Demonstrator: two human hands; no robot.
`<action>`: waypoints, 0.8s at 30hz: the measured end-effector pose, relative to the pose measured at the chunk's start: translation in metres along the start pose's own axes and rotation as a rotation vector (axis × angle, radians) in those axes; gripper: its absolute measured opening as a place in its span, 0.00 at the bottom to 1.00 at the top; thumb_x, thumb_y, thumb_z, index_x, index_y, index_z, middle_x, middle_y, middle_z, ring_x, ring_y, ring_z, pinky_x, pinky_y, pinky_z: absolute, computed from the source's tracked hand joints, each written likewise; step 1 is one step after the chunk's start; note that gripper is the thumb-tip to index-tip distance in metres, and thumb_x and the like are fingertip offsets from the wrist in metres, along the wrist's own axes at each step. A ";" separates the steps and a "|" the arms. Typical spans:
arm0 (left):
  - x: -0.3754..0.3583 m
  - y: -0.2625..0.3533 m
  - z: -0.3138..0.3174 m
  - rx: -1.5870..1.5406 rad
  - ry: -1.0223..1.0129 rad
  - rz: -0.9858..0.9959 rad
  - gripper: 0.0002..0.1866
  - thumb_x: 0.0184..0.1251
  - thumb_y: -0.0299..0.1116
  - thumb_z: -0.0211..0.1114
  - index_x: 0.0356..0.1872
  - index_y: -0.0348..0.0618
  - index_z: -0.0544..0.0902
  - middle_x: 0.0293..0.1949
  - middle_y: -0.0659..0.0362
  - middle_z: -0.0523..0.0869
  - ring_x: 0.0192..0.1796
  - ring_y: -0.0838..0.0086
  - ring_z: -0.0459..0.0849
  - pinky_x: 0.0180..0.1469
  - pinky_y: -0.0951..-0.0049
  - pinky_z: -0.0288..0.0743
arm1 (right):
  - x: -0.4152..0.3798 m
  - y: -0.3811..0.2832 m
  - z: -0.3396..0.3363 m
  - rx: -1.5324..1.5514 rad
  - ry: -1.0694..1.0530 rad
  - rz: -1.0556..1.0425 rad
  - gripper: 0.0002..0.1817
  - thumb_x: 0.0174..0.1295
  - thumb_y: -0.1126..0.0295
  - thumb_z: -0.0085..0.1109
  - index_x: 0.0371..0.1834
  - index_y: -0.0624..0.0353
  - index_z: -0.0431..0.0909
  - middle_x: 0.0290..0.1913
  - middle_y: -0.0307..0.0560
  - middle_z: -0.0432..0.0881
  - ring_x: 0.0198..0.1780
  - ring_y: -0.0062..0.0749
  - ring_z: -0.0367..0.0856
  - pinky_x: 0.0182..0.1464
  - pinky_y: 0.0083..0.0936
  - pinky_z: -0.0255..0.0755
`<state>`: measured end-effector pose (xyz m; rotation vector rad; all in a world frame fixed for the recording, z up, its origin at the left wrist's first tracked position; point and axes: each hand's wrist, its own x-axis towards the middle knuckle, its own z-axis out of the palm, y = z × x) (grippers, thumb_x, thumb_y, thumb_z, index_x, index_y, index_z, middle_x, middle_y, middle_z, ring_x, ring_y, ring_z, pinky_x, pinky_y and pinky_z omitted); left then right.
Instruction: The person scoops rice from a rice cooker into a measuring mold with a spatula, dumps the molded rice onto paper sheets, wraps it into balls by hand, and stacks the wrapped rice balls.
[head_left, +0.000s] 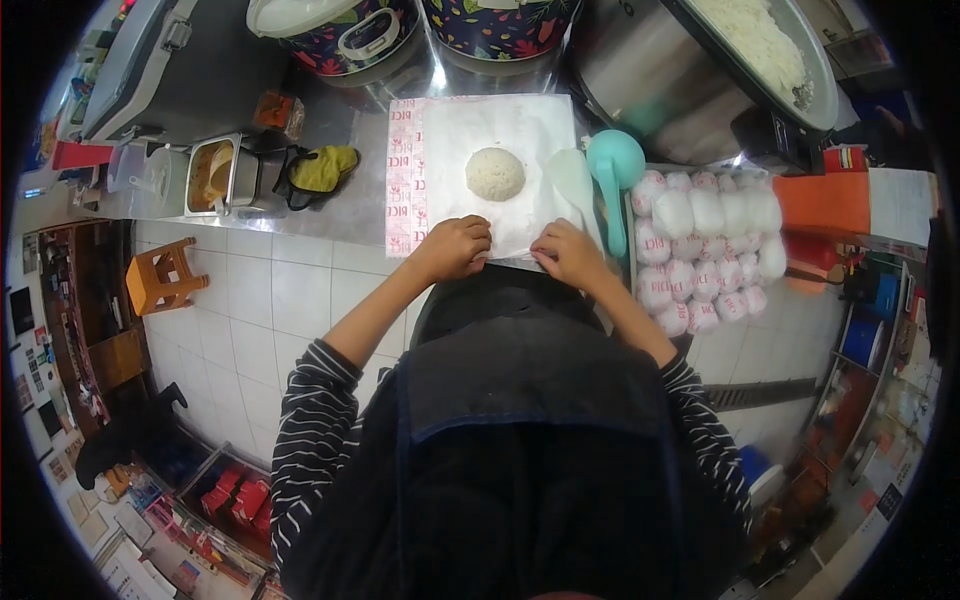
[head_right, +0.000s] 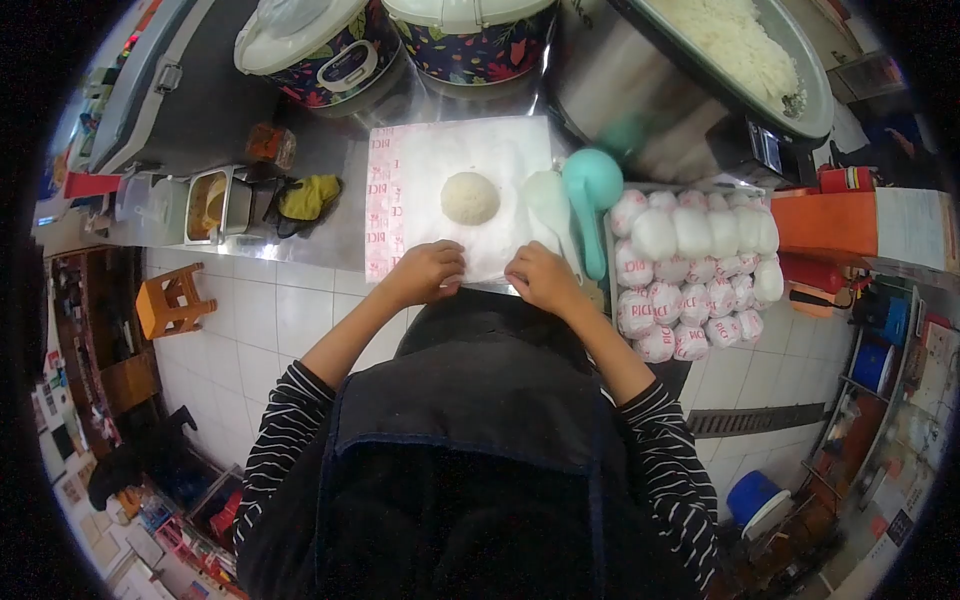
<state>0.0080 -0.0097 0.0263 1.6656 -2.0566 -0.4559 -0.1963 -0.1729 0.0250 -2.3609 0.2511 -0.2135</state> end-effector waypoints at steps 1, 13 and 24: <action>0.000 0.000 0.001 -0.001 -0.002 0.002 0.07 0.45 0.28 0.68 0.27 0.42 0.82 0.36 0.61 0.84 0.51 0.65 0.80 0.48 0.66 0.77 | -0.001 0.000 -0.001 -0.007 -0.005 0.000 0.04 0.50 0.70 0.63 0.26 0.57 0.81 0.31 0.42 0.78 0.39 0.39 0.76 0.40 0.32 0.72; 0.000 0.003 0.000 0.068 0.094 0.049 0.08 0.47 0.25 0.63 0.31 0.39 0.78 0.39 0.55 0.82 0.46 0.62 0.82 0.43 0.64 0.77 | 0.018 -0.021 0.011 -0.027 0.075 -0.052 0.06 0.52 0.67 0.63 0.29 0.56 0.81 0.30 0.42 0.77 0.39 0.38 0.75 0.40 0.33 0.72; -0.013 -0.013 -0.021 0.040 0.151 -0.221 0.07 0.58 0.29 0.61 0.37 0.44 0.81 0.30 0.56 0.85 0.32 0.60 0.84 0.34 0.64 0.77 | 0.048 -0.010 -0.003 -0.100 0.086 0.042 0.05 0.52 0.67 0.62 0.29 0.56 0.80 0.33 0.44 0.77 0.40 0.42 0.77 0.40 0.37 0.72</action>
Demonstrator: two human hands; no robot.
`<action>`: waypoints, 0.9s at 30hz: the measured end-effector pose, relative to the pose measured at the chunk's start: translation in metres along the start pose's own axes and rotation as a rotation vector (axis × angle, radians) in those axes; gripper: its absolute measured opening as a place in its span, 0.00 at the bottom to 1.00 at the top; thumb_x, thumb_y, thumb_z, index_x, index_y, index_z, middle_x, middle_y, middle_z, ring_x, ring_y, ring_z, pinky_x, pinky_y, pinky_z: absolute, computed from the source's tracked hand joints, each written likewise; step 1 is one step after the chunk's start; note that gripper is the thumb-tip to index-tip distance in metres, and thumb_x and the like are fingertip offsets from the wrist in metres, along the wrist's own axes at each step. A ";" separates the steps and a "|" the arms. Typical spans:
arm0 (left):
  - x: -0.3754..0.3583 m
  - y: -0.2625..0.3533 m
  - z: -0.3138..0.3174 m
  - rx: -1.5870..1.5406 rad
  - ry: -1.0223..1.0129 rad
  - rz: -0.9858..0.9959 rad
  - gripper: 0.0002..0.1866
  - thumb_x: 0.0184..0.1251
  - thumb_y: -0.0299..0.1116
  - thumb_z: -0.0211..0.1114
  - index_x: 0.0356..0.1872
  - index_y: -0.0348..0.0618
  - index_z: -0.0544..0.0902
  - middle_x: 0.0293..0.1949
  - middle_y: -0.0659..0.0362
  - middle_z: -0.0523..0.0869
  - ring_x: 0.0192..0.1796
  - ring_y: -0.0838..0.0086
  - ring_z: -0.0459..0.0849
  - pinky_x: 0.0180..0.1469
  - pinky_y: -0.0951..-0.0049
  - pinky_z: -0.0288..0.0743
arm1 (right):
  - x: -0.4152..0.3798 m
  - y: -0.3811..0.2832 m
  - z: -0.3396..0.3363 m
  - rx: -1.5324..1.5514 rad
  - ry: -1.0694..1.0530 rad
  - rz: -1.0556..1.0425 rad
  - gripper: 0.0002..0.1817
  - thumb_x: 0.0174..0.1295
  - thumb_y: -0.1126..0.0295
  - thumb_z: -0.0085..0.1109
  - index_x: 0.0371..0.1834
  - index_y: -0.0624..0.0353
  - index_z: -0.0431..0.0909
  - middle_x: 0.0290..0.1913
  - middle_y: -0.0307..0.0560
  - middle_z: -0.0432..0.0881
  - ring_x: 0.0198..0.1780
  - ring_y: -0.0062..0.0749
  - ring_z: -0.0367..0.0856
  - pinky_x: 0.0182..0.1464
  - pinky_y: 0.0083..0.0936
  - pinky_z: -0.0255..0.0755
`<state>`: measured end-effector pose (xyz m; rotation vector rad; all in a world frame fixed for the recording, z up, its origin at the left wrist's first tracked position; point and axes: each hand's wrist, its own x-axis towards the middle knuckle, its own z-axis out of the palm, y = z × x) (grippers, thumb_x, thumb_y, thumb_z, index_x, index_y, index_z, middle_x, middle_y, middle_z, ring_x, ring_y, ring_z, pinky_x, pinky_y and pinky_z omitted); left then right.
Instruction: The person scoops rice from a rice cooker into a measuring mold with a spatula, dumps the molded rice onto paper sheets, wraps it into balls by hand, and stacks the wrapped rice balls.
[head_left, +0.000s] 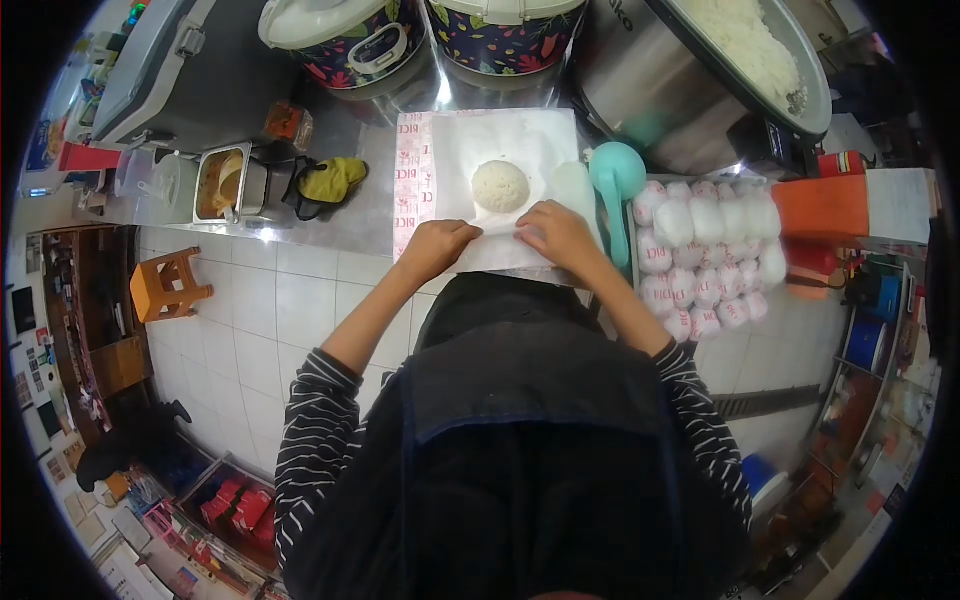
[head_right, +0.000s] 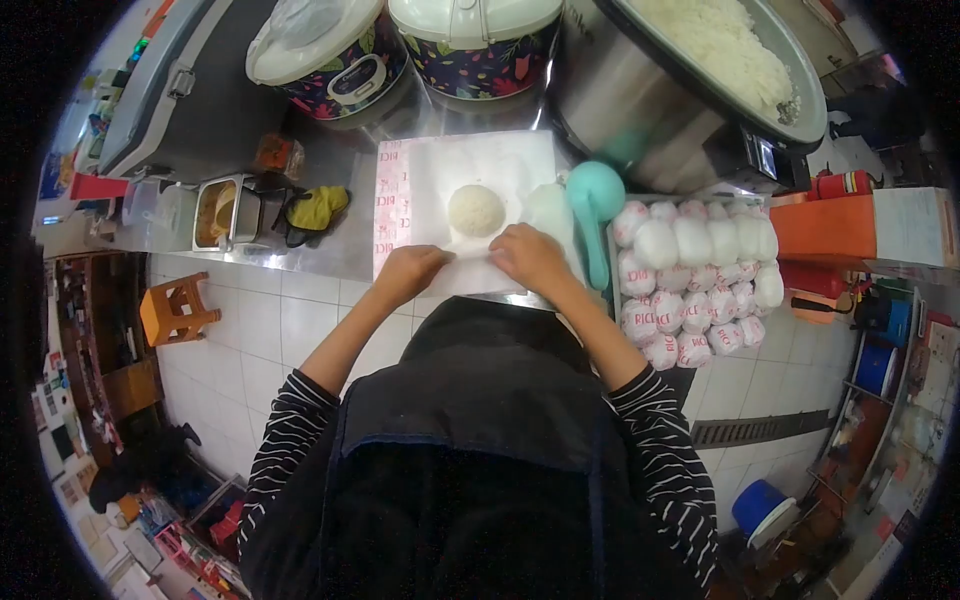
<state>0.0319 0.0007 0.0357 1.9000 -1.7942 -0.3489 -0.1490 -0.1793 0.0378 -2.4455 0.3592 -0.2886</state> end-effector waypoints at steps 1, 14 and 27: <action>-0.003 -0.003 -0.003 0.022 -0.018 -0.003 0.07 0.57 0.28 0.60 0.35 0.47 0.84 0.31 0.57 0.85 0.32 0.63 0.84 0.34 0.64 0.78 | 0.000 0.003 -0.003 -0.048 0.031 -0.110 0.06 0.53 0.66 0.61 0.30 0.55 0.81 0.34 0.44 0.78 0.41 0.42 0.77 0.40 0.37 0.72; -0.040 0.015 0.005 0.215 0.219 0.207 0.24 0.61 0.32 0.62 0.59 0.40 0.73 0.60 0.51 0.75 0.64 0.55 0.71 0.62 0.53 0.65 | 0.013 -0.002 -0.007 0.310 -0.261 0.359 0.19 0.63 0.57 0.54 0.29 0.64 0.80 0.29 0.62 0.79 0.33 0.52 0.80 0.38 0.40 0.70; -0.009 0.029 0.031 0.158 0.007 -0.029 0.38 0.62 0.46 0.61 0.71 0.47 0.57 0.73 0.52 0.54 0.75 0.55 0.48 0.69 0.41 0.45 | 0.119 0.021 0.027 -0.159 0.100 0.034 0.12 0.56 0.65 0.60 0.40 0.58 0.76 0.42 0.51 0.80 0.47 0.49 0.78 0.49 0.41 0.73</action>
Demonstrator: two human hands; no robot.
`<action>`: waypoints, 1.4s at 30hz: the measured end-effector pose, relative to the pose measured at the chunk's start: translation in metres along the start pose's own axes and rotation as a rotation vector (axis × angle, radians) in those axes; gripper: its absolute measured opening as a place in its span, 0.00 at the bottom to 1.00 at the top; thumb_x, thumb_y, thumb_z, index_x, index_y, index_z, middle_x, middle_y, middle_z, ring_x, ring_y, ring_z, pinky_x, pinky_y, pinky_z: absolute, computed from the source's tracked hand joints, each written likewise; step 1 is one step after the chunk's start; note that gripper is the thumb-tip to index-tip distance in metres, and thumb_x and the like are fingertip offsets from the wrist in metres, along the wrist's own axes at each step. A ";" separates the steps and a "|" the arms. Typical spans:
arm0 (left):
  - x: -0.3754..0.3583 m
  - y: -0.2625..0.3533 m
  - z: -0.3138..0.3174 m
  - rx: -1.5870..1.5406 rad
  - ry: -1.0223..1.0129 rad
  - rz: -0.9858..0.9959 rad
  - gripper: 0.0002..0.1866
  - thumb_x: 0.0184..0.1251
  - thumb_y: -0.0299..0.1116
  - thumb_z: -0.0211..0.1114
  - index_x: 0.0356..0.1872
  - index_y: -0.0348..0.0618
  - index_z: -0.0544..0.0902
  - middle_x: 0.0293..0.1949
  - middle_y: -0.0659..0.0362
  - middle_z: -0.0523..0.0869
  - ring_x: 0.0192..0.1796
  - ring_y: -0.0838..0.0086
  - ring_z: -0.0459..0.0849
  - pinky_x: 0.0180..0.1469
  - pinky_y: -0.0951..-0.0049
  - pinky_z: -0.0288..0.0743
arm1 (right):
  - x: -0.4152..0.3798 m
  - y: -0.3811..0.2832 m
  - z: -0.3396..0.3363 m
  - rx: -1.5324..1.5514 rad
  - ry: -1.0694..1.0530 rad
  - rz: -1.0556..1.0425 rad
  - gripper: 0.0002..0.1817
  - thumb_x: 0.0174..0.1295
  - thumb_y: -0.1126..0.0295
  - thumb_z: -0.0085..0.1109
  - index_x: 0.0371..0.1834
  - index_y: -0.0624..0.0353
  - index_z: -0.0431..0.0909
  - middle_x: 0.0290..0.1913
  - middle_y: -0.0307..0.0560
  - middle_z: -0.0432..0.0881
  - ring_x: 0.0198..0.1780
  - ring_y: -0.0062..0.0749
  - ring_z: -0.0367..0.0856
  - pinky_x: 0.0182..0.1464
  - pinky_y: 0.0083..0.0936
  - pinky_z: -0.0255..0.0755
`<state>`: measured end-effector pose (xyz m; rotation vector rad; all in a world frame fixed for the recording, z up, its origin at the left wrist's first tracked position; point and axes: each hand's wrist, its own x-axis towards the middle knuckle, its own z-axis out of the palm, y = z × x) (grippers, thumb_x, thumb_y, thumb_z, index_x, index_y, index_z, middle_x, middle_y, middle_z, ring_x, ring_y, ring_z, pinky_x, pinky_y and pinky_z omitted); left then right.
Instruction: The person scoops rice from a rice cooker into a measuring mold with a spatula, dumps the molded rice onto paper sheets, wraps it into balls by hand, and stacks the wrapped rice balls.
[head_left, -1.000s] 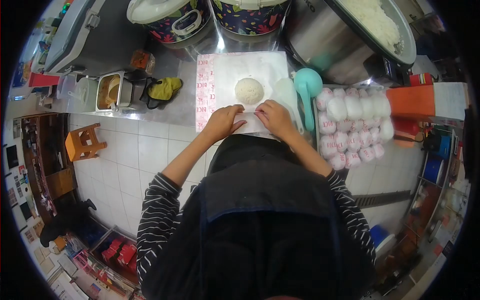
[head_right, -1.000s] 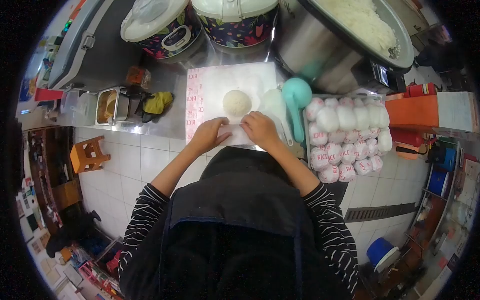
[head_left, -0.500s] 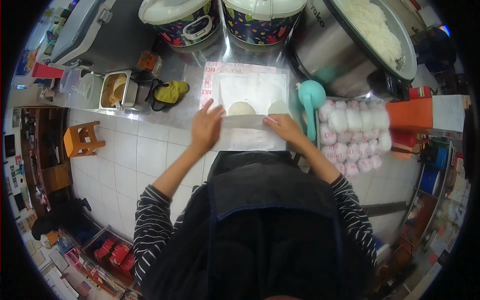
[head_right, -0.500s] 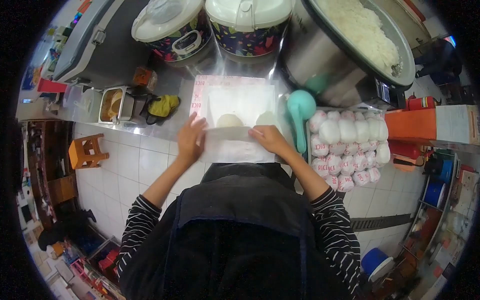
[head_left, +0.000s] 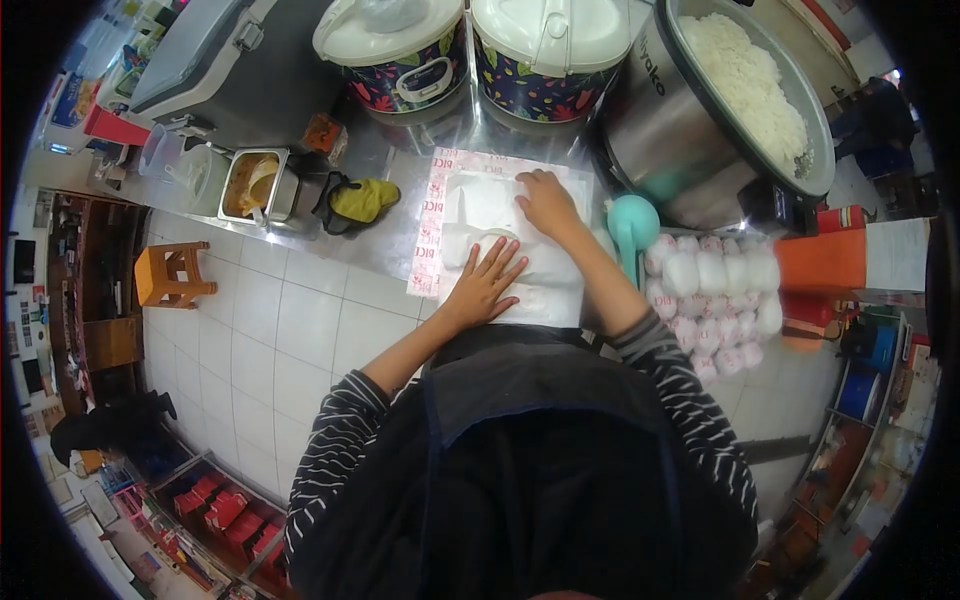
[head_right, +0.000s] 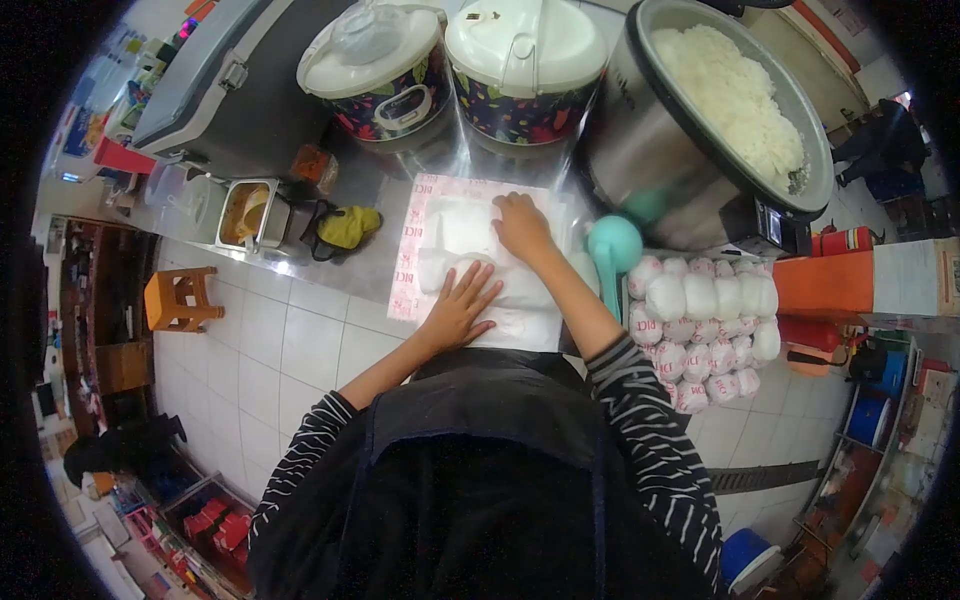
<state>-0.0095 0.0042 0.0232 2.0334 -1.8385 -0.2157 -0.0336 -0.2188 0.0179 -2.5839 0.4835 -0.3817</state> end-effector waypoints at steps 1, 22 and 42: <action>-0.001 -0.003 0.002 -0.024 0.028 0.021 0.38 0.61 0.44 0.62 0.71 0.47 0.58 0.73 0.50 0.54 0.75 0.53 0.49 0.67 0.38 0.47 | 0.009 0.004 0.011 -0.051 0.021 -0.043 0.13 0.53 0.64 0.63 0.39 0.57 0.76 0.42 0.50 0.79 0.50 0.47 0.76 0.50 0.41 0.72; 0.045 -0.038 -0.050 0.138 0.248 0.136 0.36 0.41 0.25 0.68 0.59 0.53 0.71 0.57 0.53 0.75 0.59 0.57 0.72 0.59 0.60 0.64 | -0.063 -0.045 -0.003 0.010 -0.177 -0.549 0.10 0.58 0.70 0.51 0.38 0.49 0.82 0.35 0.43 0.76 0.42 0.34 0.76 0.37 0.34 0.65; 0.023 -0.109 -0.063 -0.907 -0.064 -0.291 0.22 0.45 0.16 0.64 0.45 0.41 0.74 0.43 0.60 0.79 0.43 0.75 0.78 0.46 0.75 0.72 | -0.078 -0.031 0.005 0.247 0.039 -0.497 0.08 0.49 0.76 0.58 0.33 0.54 0.79 0.29 0.43 0.70 0.33 0.39 0.74 0.33 0.32 0.69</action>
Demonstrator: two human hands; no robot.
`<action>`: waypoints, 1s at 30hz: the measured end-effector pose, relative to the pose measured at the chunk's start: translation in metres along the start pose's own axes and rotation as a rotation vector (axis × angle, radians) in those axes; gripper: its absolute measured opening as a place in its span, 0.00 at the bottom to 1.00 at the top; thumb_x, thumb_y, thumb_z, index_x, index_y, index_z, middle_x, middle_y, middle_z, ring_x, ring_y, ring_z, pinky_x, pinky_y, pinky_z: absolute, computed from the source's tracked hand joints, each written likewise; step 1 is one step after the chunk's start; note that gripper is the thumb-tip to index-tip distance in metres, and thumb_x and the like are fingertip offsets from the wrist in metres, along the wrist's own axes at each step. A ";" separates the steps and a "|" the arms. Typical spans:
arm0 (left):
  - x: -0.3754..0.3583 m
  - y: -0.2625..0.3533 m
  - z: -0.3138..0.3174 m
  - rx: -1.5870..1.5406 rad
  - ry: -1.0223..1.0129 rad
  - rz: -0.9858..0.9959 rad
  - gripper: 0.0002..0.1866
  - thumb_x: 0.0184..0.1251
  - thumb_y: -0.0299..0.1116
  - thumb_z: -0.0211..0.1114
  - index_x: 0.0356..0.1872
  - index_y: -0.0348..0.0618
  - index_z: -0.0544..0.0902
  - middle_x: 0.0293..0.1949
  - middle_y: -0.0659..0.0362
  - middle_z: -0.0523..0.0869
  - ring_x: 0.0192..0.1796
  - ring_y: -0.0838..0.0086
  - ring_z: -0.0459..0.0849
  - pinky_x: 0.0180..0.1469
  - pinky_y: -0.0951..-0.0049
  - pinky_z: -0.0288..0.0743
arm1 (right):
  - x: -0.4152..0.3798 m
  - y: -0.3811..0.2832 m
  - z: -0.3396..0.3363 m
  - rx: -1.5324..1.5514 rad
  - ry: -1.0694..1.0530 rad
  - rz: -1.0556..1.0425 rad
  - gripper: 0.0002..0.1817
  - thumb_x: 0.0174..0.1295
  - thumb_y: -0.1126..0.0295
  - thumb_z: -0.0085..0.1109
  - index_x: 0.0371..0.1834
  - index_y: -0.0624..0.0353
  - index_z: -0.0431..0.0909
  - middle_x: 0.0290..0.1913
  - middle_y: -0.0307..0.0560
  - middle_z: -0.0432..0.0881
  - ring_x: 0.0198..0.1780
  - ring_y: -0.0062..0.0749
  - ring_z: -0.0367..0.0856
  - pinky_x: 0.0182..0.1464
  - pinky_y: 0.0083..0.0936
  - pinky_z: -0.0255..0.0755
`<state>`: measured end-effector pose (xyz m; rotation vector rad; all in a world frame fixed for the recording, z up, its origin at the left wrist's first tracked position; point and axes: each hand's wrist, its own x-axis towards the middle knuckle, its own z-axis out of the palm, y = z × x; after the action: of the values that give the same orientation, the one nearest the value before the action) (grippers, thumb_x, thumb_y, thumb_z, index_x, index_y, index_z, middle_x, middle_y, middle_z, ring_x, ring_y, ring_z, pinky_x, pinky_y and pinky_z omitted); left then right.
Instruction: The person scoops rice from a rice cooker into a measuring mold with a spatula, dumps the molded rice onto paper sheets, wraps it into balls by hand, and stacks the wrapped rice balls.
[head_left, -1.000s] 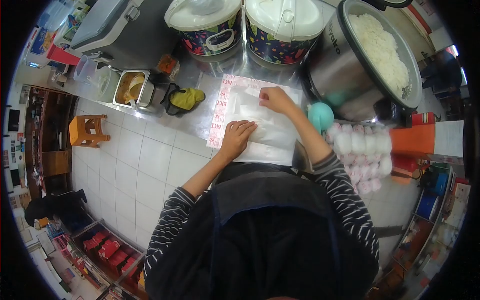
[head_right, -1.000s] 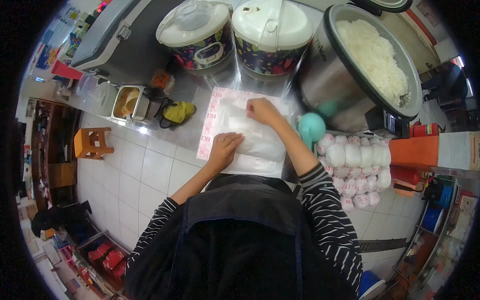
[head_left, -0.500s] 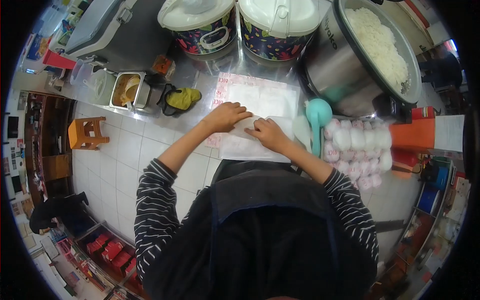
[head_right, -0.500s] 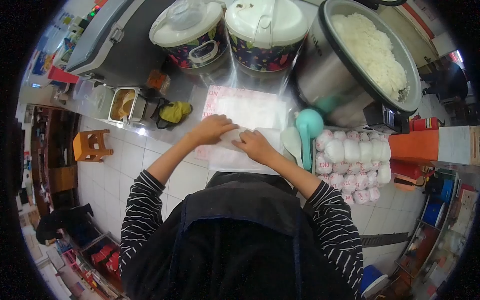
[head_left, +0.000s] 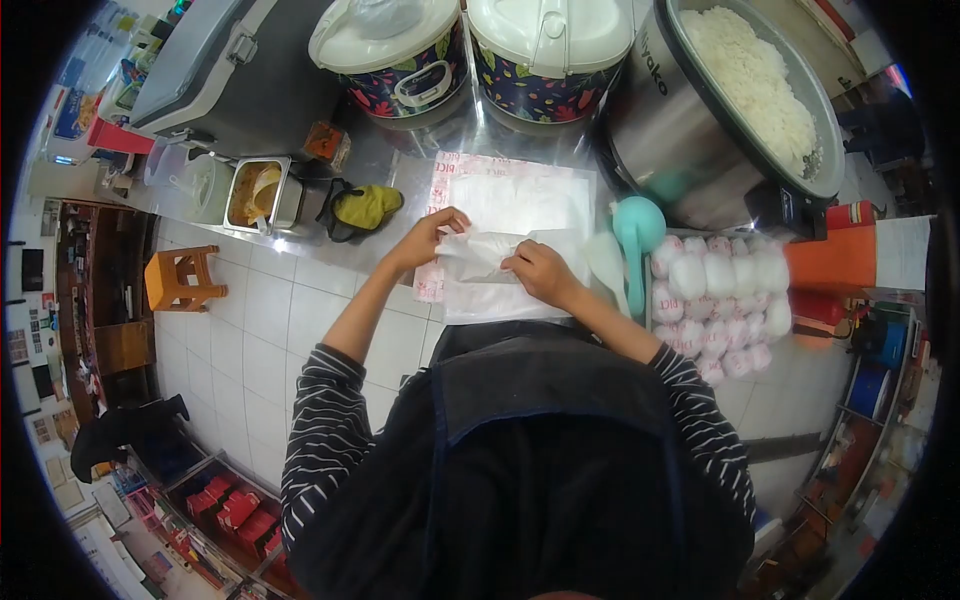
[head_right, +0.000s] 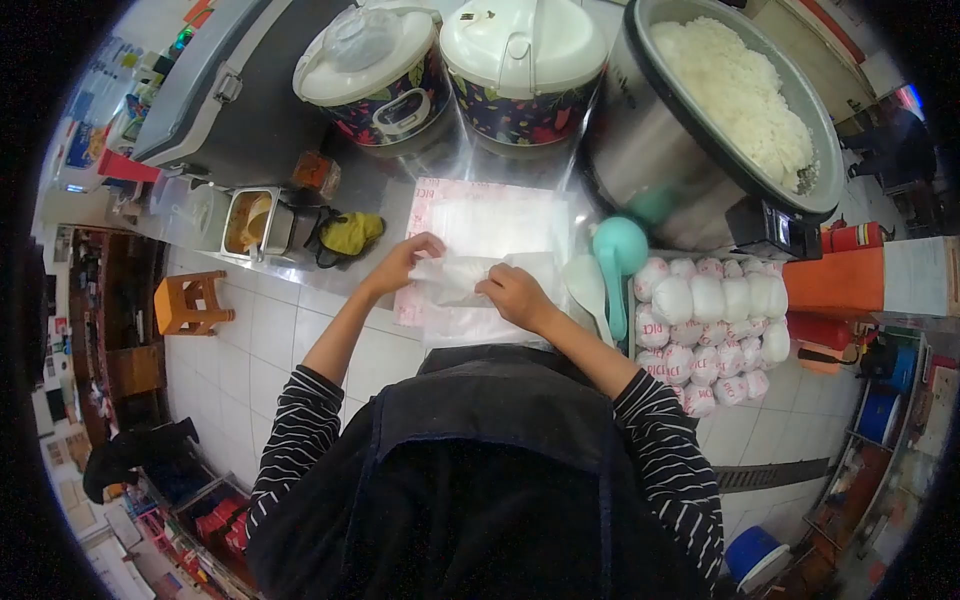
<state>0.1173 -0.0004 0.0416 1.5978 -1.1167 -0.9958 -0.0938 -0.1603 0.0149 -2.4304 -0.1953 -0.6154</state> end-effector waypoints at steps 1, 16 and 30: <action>-0.001 -0.004 -0.012 -0.060 -0.018 -0.129 0.18 0.47 0.16 0.62 0.42 0.40 0.76 0.40 0.61 0.79 0.38 0.77 0.78 0.41 0.76 0.72 | -0.001 0.002 0.001 0.018 0.006 0.013 0.08 0.48 0.77 0.58 0.33 0.54 0.79 0.29 0.44 0.71 0.33 0.39 0.74 0.34 0.33 0.69; -0.025 -0.006 0.061 0.737 0.051 0.522 0.19 0.42 0.22 0.67 0.41 0.40 0.77 0.42 0.50 0.77 0.48 0.55 0.76 0.51 0.62 0.72 | -0.006 0.000 -0.016 -0.029 0.038 -0.060 0.11 0.47 0.74 0.62 0.37 0.57 0.80 0.36 0.44 0.77 0.37 0.39 0.77 0.39 0.31 0.72; -0.038 -0.016 0.074 0.649 0.337 0.301 0.18 0.46 0.28 0.70 0.41 0.40 0.76 0.41 0.55 0.80 0.46 0.62 0.79 0.48 0.66 0.76 | -0.014 0.030 -0.016 -0.026 -0.047 0.122 0.07 0.54 0.73 0.56 0.36 0.61 0.78 0.34 0.47 0.80 0.38 0.41 0.79 0.41 0.33 0.75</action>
<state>0.0408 0.0219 0.0120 1.9243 -1.4647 -0.1456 -0.1042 -0.1938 0.0033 -2.4624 -0.0573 -0.5097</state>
